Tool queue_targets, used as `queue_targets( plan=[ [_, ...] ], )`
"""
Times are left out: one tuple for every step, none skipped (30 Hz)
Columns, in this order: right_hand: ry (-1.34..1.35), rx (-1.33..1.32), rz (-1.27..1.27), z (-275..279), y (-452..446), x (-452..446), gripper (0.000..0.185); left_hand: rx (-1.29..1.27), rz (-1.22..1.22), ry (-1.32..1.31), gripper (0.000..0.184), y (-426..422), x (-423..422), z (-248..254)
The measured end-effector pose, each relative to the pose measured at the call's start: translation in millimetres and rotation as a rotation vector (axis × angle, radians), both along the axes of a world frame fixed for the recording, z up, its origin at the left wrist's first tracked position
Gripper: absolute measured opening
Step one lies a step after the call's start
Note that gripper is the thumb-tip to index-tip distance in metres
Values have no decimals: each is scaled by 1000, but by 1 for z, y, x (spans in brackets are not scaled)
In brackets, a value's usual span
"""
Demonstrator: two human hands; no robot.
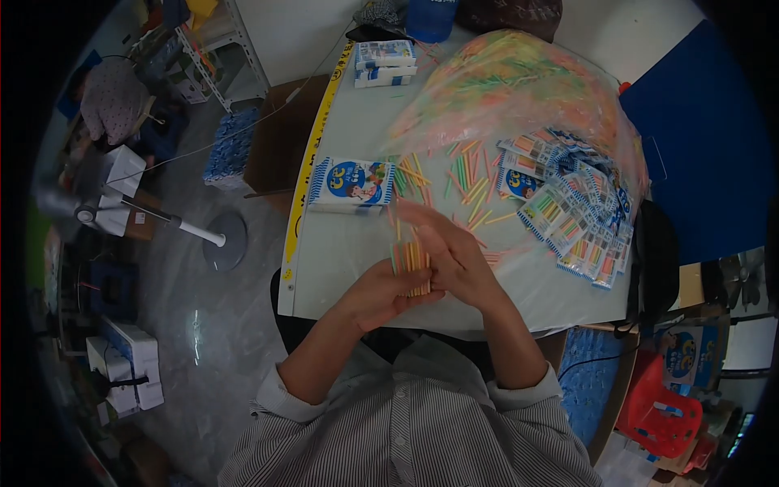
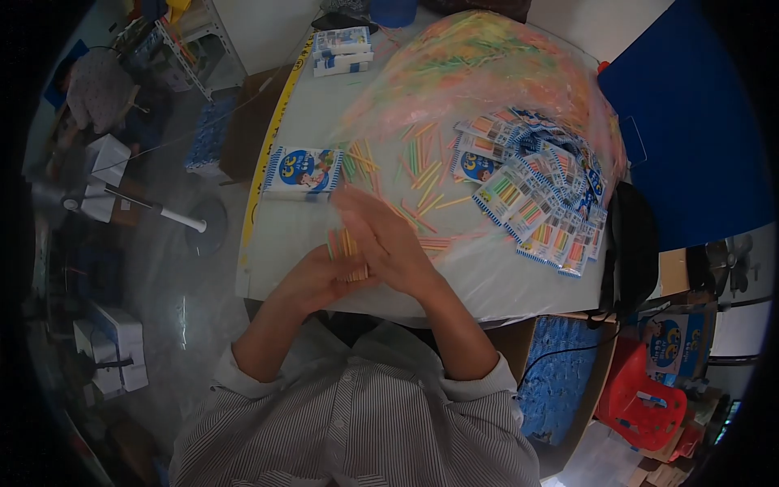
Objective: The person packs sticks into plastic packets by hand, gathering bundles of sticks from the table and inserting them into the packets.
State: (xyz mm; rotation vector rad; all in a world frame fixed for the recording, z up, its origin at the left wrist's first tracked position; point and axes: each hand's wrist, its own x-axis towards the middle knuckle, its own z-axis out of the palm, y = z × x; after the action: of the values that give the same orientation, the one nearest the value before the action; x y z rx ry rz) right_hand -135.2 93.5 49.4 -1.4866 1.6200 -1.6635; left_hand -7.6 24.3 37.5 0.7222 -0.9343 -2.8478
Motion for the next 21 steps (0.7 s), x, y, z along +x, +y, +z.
queue_targets(
  plan=[
    [-84,270,198,5,2,-7,32,-3,-2,-1,27,-1,1,-2],
    [-164,540,398,7,2,-11,33,-18,-25,11,27,-3,3,-7],
    [-161,537,398,1,-1,-10,33,-32,-46,26,27,-6,5,-10],
    [-251,326,219,-10,-5,-9,33,-31,-40,29,27,-8,6,-10],
    [-338,116,43,-17,-8,-7,34,-50,-20,32,27,-10,7,-10],
    [-338,124,54,-18,-8,-6,34,-68,2,31,27,-11,9,-11],
    [-342,185,40,-18,-7,-5,30,-63,12,29,27,-11,9,-10],
    [-346,244,21,-18,-6,-4,26,-59,19,-1,27,-12,8,-7],
    [-345,245,25,-18,-6,-4,26,-57,25,-26,26,-13,7,-6],
    [-282,297,43,-17,-5,-4,22,-57,27,-23,26,-14,7,-6],
    [-218,349,60,-16,-4,-4,19,-133,4,-53,25,-14,7,-6],
    [-210,347,59,-15,-5,-5,19,-210,-18,-81,25,-15,6,-7],
    [-234,377,61,-13,-6,-5,17,-212,-16,-74,25,-16,6,-8],
    [-258,404,65,-12,-9,-5,16,-265,-9,-91,24,-17,6,-9],
    [-249,399,70,-8,-11,-4,16,-321,-1,-108,23,-18,7,-10],
    [-283,437,55,-4,-15,-3,13,-328,8,-103,23,-20,7,-13],
    [-319,474,41,-2,-18,-2,10,-324,51,-61,22,-22,8,-16],
    [-316,469,48,-3,-23,0,10,-318,93,-21,21,-24,8,-18],
    [-353,413,74,-6,-27,1,9,-322,99,-22,21,-26,8,-20],
    [-392,360,99,-10,-30,2,7,-341,144,-13,21,-27,8,-23],
    [-394,365,103,-15,-31,2,7,-357,188,-5,20,-27,8,-25]
  ],
)
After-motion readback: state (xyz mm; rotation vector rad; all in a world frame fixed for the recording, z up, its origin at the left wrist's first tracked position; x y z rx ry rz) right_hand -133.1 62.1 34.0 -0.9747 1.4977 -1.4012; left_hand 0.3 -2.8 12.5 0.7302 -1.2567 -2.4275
